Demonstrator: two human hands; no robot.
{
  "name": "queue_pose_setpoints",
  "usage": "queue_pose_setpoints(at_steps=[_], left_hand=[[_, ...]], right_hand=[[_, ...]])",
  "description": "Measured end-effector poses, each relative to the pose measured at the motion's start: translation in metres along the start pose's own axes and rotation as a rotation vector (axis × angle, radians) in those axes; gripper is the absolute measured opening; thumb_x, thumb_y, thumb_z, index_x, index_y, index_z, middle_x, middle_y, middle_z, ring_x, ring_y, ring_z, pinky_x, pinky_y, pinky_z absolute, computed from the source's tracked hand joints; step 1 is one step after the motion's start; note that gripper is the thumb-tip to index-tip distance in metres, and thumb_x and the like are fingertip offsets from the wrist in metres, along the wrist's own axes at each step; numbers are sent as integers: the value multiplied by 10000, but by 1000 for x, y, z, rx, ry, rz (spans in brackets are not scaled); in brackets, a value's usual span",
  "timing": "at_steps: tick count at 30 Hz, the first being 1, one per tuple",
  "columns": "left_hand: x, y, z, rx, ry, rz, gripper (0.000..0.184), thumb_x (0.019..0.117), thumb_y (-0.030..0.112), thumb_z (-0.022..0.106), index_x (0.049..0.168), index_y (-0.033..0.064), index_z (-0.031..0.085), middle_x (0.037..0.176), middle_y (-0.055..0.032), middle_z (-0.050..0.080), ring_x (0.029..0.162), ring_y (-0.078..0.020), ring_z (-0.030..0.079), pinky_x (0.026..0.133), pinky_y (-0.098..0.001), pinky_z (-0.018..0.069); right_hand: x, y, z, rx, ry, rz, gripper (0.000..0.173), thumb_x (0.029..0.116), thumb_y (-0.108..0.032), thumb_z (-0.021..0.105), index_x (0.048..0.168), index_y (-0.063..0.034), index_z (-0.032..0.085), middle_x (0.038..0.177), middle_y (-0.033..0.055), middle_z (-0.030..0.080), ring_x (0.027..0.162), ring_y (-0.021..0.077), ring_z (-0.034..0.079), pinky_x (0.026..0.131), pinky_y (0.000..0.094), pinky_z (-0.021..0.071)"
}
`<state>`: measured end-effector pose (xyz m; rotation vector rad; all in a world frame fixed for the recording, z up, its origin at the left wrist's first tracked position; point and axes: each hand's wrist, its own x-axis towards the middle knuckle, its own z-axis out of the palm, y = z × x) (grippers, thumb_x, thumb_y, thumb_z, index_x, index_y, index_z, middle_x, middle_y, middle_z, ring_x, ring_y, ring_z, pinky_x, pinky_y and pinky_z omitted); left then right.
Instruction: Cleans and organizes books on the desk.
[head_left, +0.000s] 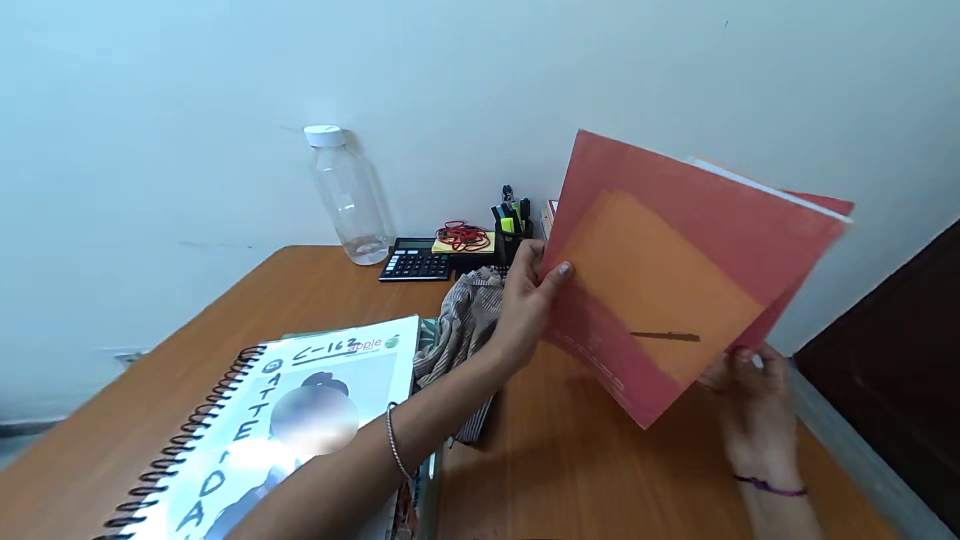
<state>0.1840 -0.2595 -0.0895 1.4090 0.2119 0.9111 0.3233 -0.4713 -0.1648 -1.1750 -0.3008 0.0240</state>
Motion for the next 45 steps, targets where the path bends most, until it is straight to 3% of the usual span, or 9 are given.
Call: queue_pose_setpoints(at_steps=[5, 13, 19, 27, 31, 33, 37, 41, 45], left_hand=[[-9, -21, 3, 18, 91, -93, 197, 1071, 118, 527, 1263, 112, 482, 1022, -49, 637, 851, -98, 675, 751, -278, 580], [-14, -65, 3, 14, 191, -326, 316, 1110, 237, 462, 1392, 106, 408, 1221, -143, 597, 1051, -227, 639, 883, -433, 542], [-3, -72, -11, -13, 187, -398, 308, 1118, 262, 436, 1378, 99, 420, 1215, -132, 600, 1051, -208, 632, 902, -416, 528], [-1, -69, -11, 48, 198, -431, 321, 1116, 296, 446, 1375, 111, 398, 1196, -150, 581, 1027, -245, 627, 860, -453, 534], [-1, -69, -7, 54, 231, -388, 272, 1105, 221, 480, 1324, 87, 392, 1119, -134, 556, 967, -212, 603, 833, -414, 517], [-3, -67, -4, 43, 241, -388, 286, 1101, 205, 491, 1334, 91, 371, 1116, -123, 553, 962, -200, 599, 832, -403, 513], [-6, -66, -5, 85, 184, -360, 479, 1101, 221, 493, 1524, 122, 292, 1328, -164, 554, 1106, -253, 616, 910, -464, 521], [-4, -58, -14, 143, -33, -307, 632, 1058, 388, 554, 1599, 186, 299, 1632, -178, 294, 1400, -363, 438, 1073, -601, 412], [-4, -56, -23, 134, -267, -211, 477, 1053, 308, 569, 1476, 122, 453, 1265, -83, 648, 1073, -152, 661, 920, -372, 560]], right_hand=[[-13, 6, 21, 125, -87, -7, 229, 1053, -15, 373, 1228, -94, 498, 1014, -35, 667, 921, 52, 705, 826, 247, 614], [-17, 23, 40, 30, -325, 21, 252, 1013, -25, 369, 1175, -117, 540, 995, -66, 670, 926, 18, 666, 837, 217, 572], [-18, 43, 37, 50, -410, 108, 239, 1014, -54, 388, 1185, -117, 542, 1019, -39, 664, 932, 45, 672, 828, 234, 582], [-11, 48, 22, -46, -503, 206, 287, 1004, 19, 377, 1257, -68, 480, 1145, -6, 629, 1084, 55, 631, 971, 252, 532], [-10, 45, 18, -88, -616, 214, 635, 805, -74, 606, 1398, -55, 377, 1252, 11, 615, 1148, 64, 626, 972, 253, 538], [-17, 44, 26, -188, -566, 207, 773, 809, -133, 677, 1489, 6, 335, 1290, 69, 607, 1168, 76, 627, 975, 242, 538], [-22, 50, 41, -141, -363, 188, 427, 932, -11, 612, 1340, 46, 501, 1174, 89, 666, 1062, 88, 670, 926, 246, 564], [-17, 46, 30, 51, -347, 242, 349, 922, 67, 528, 1268, 16, 526, 1102, 62, 698, 1010, 99, 696, 908, 269, 587], [-15, 41, 18, 92, -353, 249, 333, 834, 65, 595, 1158, -12, 581, 1022, 42, 727, 953, 93, 713, 878, 262, 599]])
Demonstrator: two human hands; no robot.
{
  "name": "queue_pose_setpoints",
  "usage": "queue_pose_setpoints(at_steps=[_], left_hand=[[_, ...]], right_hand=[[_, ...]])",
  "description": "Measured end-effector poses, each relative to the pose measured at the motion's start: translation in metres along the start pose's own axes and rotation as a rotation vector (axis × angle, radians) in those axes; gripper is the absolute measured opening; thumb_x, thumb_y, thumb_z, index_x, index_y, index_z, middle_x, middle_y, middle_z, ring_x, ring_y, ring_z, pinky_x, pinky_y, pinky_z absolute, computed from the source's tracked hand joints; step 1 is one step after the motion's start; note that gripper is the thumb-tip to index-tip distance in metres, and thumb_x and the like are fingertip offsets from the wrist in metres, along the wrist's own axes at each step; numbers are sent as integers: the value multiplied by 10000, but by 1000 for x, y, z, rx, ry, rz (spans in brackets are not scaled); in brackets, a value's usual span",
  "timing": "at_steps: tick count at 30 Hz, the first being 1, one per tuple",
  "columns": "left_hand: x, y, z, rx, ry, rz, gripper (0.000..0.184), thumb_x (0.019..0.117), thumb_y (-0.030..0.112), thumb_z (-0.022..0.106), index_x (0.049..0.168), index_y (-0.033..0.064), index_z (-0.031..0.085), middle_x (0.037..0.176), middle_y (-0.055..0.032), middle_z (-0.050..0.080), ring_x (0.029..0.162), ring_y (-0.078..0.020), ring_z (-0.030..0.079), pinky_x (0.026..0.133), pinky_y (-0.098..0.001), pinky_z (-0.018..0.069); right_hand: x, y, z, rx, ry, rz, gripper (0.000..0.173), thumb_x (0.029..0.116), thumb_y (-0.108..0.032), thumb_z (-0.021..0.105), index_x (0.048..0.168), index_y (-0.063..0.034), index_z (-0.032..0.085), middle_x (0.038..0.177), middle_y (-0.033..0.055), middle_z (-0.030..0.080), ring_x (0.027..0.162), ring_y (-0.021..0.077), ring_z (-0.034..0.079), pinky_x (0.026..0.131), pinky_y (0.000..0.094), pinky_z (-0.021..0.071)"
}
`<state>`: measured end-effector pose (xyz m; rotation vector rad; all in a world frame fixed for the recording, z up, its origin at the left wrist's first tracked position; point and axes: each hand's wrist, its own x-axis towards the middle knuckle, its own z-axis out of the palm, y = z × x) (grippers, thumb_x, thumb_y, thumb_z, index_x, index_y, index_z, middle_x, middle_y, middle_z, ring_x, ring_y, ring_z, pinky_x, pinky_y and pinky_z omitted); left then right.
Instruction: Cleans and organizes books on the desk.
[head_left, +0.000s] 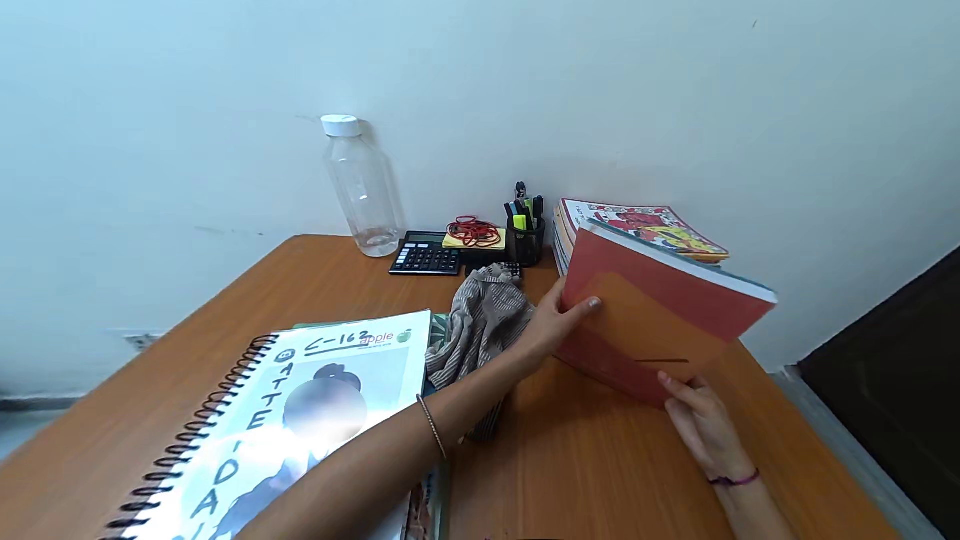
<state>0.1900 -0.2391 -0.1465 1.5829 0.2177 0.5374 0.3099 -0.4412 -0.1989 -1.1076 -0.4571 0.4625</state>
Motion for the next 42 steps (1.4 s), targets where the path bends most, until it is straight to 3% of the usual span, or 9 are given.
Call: queue_pose_setpoints(at_steps=[17, 21, 24, 29, 32, 35, 37, 39, 42], left_hand=[[0, -9, 2, 46, -47, 17, 429, 1119, 341, 408, 1478, 108, 415, 1229, -102, 643, 1041, -144, 672, 911, -369, 569], [4, -16, -4, 159, -60, 138, 417, 1102, 268, 437, 1459, 60, 491, 1538, -158, 410, 1374, -249, 463, 1117, -470, 411], [9, -16, -5, 107, -120, 281, 444, 1036, 156, 513, 1471, 75, 535, 1543, -117, 456, 1356, -192, 505, 1108, -393, 458], [13, -6, -13, -340, -386, -135, 525, 1056, 53, 380, 1574, 135, 383, 1412, -26, 613, 1134, -74, 658, 957, -290, 553], [17, -1, -13, -359, -292, -347, 523, 1132, 381, 171, 1515, 124, 417, 1135, -69, 717, 940, -113, 702, 812, -295, 574], [11, 13, -12, -253, -361, -427, 518, 1121, 453, 197, 1316, 118, 541, 1000, -9, 713, 890, -77, 697, 792, -271, 588], [6, 11, -4, -241, -253, -441, 249, 1111, 241, 435, 1230, 79, 583, 896, -12, 705, 769, -70, 698, 707, -245, 598], [3, 9, 2, -266, -164, -401, 217, 1093, 170, 481, 1271, 68, 552, 922, -30, 693, 783, -80, 688, 723, -252, 589], [-1, 16, 13, -266, -53, -225, 272, 1094, 119, 459, 1351, 45, 513, 1019, -59, 675, 855, -90, 676, 797, -271, 577]], right_hand=[[2, -5, 0, -240, 43, -141, 464, 853, 69, 610, 1302, 9, 506, 1080, 18, 705, 984, 55, 701, 863, 225, 596], [6, -3, -13, -453, 44, -524, 222, 846, 7, 667, 1068, 15, 673, 1028, -31, 738, 993, 15, 694, 870, 206, 585], [20, -9, -34, -621, -14, -860, 223, 1009, -241, 605, 1089, -107, 765, 1290, 63, 700, 1297, 207, 599, 1126, 382, 465], [20, -23, -48, -738, 69, -971, 217, 1013, -117, 569, 1029, -114, 786, 1364, 86, 671, 1474, 288, 425, 1244, 409, 301], [17, -24, -44, -758, 45, -1013, 223, 1016, -142, 588, 1063, -208, 795, 1446, 41, 620, 1511, 263, 367, 1248, 388, 289], [14, -22, -36, -858, 36, -1006, 214, 1019, -232, 609, 1136, -294, 778, 1585, 59, 469, 1549, 248, 283, 1260, 385, 264], [12, -19, -32, -884, 104, -917, 307, 975, -159, 615, 1244, -65, 729, 1609, 276, 338, 1499, 345, 360, 1202, 416, 352], [9, -21, -26, -718, 172, -612, 588, 945, -46, 551, 1509, 66, 428, 1648, 254, 259, 1447, 220, 448, 1131, 305, 436], [5, -29, -16, -311, 224, -231, 470, 1093, -176, 360, 1547, -57, 332, 1264, 21, 657, 997, 51, 701, 836, 234, 599]])
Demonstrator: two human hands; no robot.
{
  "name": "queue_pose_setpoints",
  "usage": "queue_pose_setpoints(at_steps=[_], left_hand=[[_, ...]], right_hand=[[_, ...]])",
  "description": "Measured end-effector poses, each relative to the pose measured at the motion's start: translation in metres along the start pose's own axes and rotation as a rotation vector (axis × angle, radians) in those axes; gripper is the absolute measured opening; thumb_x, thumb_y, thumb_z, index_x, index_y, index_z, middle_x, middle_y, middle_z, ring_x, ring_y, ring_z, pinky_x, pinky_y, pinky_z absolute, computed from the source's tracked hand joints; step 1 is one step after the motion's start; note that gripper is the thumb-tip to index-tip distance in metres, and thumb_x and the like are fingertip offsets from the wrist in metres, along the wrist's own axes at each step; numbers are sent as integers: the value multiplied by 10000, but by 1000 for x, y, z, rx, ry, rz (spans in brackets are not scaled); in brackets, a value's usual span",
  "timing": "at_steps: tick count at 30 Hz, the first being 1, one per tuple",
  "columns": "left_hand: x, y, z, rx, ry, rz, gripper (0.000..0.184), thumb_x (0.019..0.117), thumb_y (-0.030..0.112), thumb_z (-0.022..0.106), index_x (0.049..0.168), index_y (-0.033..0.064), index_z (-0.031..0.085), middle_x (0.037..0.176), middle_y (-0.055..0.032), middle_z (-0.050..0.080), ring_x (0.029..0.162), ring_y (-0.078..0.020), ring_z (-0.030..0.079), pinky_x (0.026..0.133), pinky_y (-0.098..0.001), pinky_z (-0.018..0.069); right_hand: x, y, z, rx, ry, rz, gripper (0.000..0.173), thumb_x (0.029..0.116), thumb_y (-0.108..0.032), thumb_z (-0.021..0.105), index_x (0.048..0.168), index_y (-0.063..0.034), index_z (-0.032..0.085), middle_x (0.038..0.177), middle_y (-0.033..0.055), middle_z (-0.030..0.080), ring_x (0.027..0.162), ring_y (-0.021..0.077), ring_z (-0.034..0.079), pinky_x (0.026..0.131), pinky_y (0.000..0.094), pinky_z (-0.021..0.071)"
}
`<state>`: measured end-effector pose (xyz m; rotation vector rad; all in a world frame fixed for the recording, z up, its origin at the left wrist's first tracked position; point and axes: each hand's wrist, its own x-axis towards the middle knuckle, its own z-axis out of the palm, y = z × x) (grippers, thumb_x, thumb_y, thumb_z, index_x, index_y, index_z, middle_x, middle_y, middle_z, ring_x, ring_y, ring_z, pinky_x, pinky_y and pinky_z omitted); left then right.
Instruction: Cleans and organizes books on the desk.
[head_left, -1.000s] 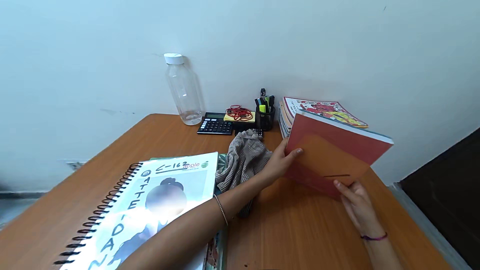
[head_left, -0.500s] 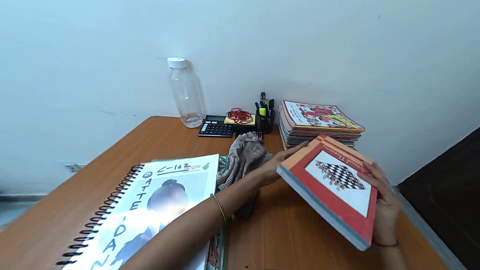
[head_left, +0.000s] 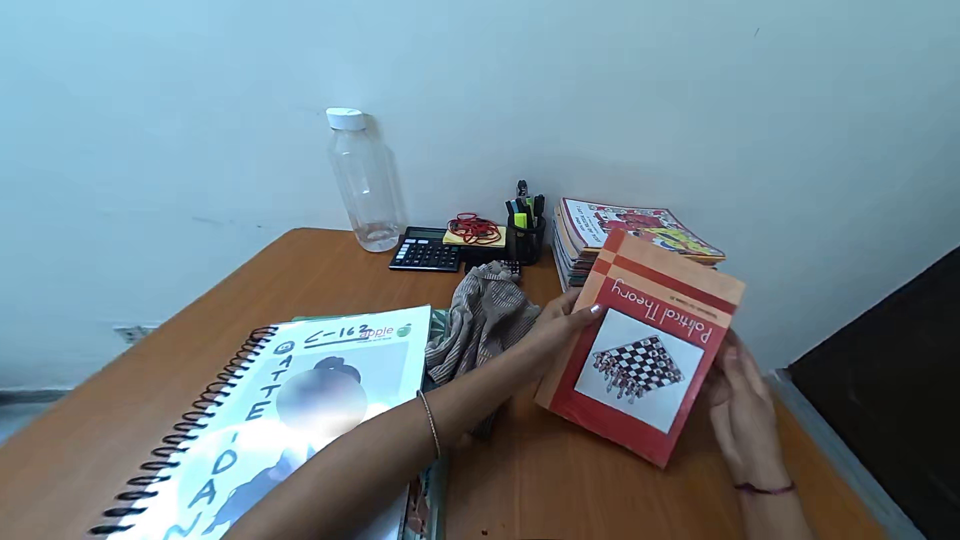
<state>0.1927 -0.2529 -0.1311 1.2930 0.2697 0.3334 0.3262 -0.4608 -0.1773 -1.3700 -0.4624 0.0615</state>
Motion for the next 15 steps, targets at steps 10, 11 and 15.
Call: queue_pose_setpoints(at_steps=[10, 11, 15], left_hand=[[-5, -5, -5, 255, 66, 375, 385, 1110, 211, 426, 1483, 116, 405, 1252, -66, 633, 1042, -101, 661, 902, -325, 562], [-5, -7, -5, 266, 70, 370, 386, 1115, 219, 416, 1486, 116, 391, 1262, -70, 625, 1064, -104, 653, 920, -334, 553], [-1, -19, -7, 305, 67, 299, 407, 1127, 254, 394, 1505, 112, 348, 1320, -86, 600, 1129, -127, 636, 974, -367, 529]], right_hand=[[-18, -1, 44, -46, -4, -212, 470, 960, -33, 546, 1384, 92, 387, 1188, 71, 592, 1057, -13, 623, 907, 158, 528], [-18, -1, 44, -49, -3, -231, 457, 954, -27, 542, 1369, 88, 385, 1171, 59, 586, 1047, -20, 622, 901, 154, 530], [-20, 8, 40, -60, -8, -166, 477, 949, -4, 540, 1386, 82, 370, 1180, 92, 584, 1046, 13, 628, 886, 171, 536]])
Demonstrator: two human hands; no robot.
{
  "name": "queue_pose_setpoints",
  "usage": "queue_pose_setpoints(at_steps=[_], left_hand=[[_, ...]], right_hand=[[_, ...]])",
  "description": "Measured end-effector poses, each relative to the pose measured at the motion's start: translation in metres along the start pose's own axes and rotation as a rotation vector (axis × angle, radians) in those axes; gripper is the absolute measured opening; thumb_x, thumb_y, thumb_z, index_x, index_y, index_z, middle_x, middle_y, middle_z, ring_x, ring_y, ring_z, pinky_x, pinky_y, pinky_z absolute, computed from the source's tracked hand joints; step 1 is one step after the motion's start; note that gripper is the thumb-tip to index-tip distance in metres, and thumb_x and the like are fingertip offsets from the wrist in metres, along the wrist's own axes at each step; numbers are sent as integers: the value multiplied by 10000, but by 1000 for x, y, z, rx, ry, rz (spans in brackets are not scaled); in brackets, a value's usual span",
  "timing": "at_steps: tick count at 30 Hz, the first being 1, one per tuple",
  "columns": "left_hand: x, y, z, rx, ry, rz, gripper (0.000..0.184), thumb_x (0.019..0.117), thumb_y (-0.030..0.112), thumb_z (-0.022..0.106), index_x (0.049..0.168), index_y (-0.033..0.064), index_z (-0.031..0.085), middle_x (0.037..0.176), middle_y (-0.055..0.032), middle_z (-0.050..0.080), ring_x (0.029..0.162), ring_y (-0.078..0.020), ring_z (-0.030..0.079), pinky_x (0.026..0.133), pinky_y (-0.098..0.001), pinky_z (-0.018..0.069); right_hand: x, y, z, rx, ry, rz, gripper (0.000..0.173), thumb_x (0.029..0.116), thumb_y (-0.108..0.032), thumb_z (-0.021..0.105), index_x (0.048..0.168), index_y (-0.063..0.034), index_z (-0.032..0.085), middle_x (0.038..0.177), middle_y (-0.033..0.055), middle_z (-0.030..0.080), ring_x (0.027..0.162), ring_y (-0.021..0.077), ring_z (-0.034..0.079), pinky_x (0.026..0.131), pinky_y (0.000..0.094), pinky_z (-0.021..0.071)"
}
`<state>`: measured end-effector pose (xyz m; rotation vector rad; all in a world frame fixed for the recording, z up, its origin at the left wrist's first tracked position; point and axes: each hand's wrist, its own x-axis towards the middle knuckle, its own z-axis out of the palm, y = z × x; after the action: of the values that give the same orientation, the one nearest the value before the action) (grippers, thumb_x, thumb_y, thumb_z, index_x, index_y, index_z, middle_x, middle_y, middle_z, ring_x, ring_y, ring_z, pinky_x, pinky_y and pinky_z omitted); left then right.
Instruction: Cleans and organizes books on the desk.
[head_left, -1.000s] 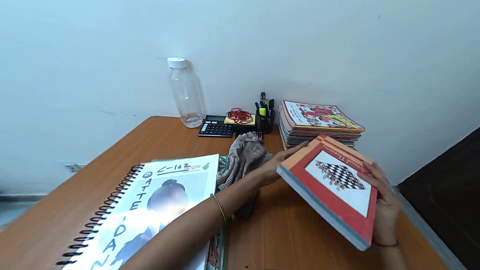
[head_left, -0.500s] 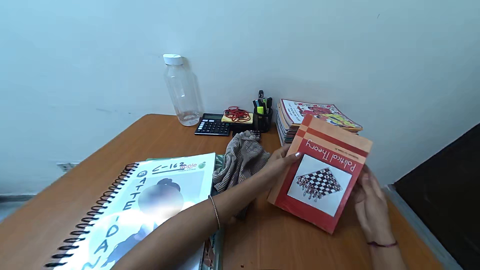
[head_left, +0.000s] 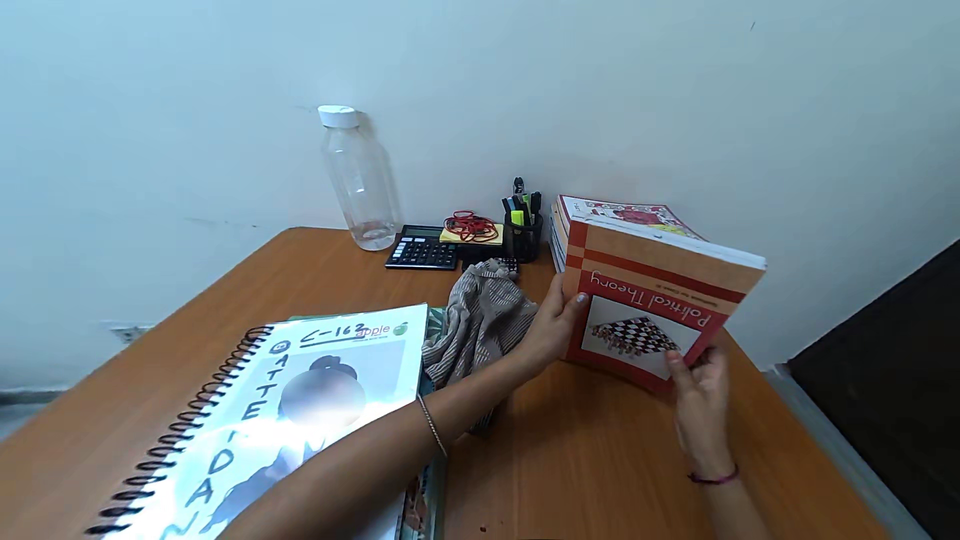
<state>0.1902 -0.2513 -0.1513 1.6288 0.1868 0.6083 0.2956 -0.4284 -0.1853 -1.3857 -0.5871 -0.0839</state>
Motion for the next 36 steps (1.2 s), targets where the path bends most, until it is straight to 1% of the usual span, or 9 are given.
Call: queue_pose_setpoints(at_steps=[9, 14, 17, 20, 24, 26, 29, 32, 36], left_hand=[[6, -14, -8, 66, -148, -62, 486, 1130, 289, 385, 1565, 114, 258, 1385, -145, 572, 1191, -185, 625, 1018, -413, 511], [5, -14, -10, 67, -129, 1, 405, 1122, 209, 406, 1500, 68, 370, 1298, -155, 617, 1105, -194, 657, 961, -413, 542], [13, 1, -14, 90, -136, 27, 359, 1110, 152, 421, 1443, 18, 431, 1230, -170, 632, 1066, -196, 656, 943, -401, 542], [24, 39, -24, 203, -247, -166, 352, 1102, 137, 457, 1402, -44, 474, 1172, -207, 641, 1023, -221, 651, 939, -406, 529], [26, 49, -41, 238, -436, -485, 389, 1108, 316, 466, 1302, -2, 574, 1033, -99, 660, 864, -112, 635, 820, -314, 543], [25, 35, -48, 180, -432, -542, 493, 1116, 441, 368, 1265, 28, 591, 991, -58, 650, 833, -91, 627, 781, -300, 542], [20, 21, -51, 54, -267, -507, 650, 1118, 511, 205, 1284, 23, 599, 1061, -71, 669, 852, -87, 607, 798, -294, 501], [27, -4, -49, 96, -133, -494, 592, 1132, 456, 245, 1243, 3, 609, 961, -71, 669, 732, -82, 576, 684, -265, 483], [36, -30, -50, 472, -368, -480, 548, 1137, 393, 312, 1359, -31, 579, 1211, -238, 658, 1002, -307, 655, 918, -475, 515]], right_hand=[[6, 5, -15, 10, -145, 140, 670, 928, -62, 598, 1506, 34, 273, 1347, 110, 562, 1169, 49, 621, 953, 200, 539], [16, 6, -26, -8, -204, 99, 583, 923, -101, 615, 1452, 16, 398, 1263, 58, 635, 1123, 50, 650, 944, 222, 558], [20, -11, -34, -120, -275, 59, 627, 840, -206, 720, 1365, 36, 476, 1131, 6, 699, 1010, 22, 689, 873, 213, 587], [9, -29, -29, 27, -277, 204, 532, 787, -165, 723, 1241, 8, 507, 968, -17, 735, 861, 57, 732, 762, 246, 629], [-13, -51, -8, 278, -68, 600, 210, 958, -53, 476, 1157, -24, 537, 865, 68, 730, 749, 116, 738, 645, 276, 633], [-16, -62, -2, 329, 26, 695, 184, 1016, -58, 421, 1043, -44, 602, 816, 62, 743, 717, 115, 742, 619, 279, 632], [-6, -84, -4, 386, 52, 633, 225, 1055, -89, 370, 1040, -81, 594, 830, 28, 744, 746, 104, 745, 647, 294, 642], [27, -111, -2, 394, 49, 479, 246, 1081, -159, 350, 1046, -143, 593, 844, -22, 734, 760, 72, 734, 653, 281, 636], [91, -130, 10, 482, 32, 397, 217, 1073, -294, 392, 1069, -209, 592, 850, -50, 698, 747, 58, 708, 652, 253, 608]])
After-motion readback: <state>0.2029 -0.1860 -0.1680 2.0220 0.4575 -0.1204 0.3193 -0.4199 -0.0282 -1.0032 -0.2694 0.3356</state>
